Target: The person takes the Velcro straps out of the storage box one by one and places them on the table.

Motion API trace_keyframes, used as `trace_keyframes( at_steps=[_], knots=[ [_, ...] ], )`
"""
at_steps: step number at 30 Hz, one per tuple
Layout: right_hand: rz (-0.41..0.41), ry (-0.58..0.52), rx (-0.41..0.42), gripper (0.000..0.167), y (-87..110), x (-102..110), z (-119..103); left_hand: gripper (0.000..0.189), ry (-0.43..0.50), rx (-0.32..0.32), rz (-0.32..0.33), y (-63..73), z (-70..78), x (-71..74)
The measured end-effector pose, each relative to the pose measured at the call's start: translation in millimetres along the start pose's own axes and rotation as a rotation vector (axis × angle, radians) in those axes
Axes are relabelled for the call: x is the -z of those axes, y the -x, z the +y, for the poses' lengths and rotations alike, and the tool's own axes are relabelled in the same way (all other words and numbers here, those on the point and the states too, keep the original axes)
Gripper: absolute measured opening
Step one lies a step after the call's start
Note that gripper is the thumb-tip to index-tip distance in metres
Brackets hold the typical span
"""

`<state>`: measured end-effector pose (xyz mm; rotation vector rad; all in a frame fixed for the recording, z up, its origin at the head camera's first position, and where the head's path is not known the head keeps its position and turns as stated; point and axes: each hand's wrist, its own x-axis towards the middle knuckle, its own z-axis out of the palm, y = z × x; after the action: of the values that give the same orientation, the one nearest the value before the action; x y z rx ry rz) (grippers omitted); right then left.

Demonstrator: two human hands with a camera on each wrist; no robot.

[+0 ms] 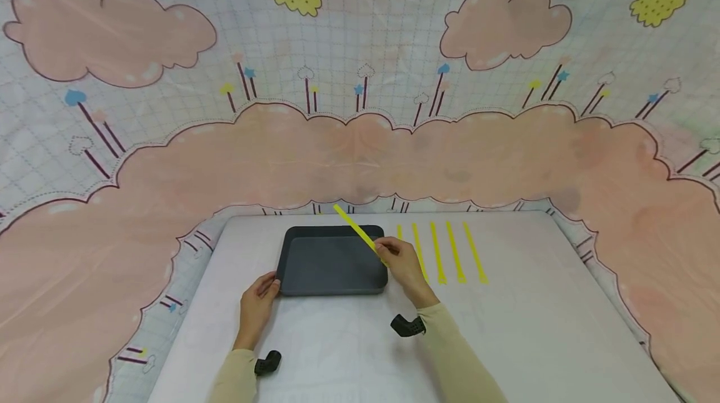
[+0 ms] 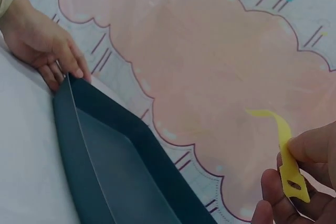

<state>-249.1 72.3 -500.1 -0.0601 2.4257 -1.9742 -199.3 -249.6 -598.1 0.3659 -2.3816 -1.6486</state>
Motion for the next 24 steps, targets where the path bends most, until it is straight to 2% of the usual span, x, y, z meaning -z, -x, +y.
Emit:
trace_keyframes(
  at_steps=[13, 21, 24],
  knots=[
    [0.060, -0.077, -0.071, 0.020, 11.0, 31, 14, 0.038, 0.032, -0.011, 0.011, 1.0, 4.2, -0.6],
    [0.105, -0.134, -0.072, 0.022, 19.8, 52, 15, 0.038, 0.053, 0.031, -0.032, 9.8, 31.7, 6.6],
    [0.117, -0.146, -0.076, 0.024, 22.7, 61, 18, 0.039, 0.036, 0.007, -0.027, 8.0, 23.1, 5.3]
  ],
)
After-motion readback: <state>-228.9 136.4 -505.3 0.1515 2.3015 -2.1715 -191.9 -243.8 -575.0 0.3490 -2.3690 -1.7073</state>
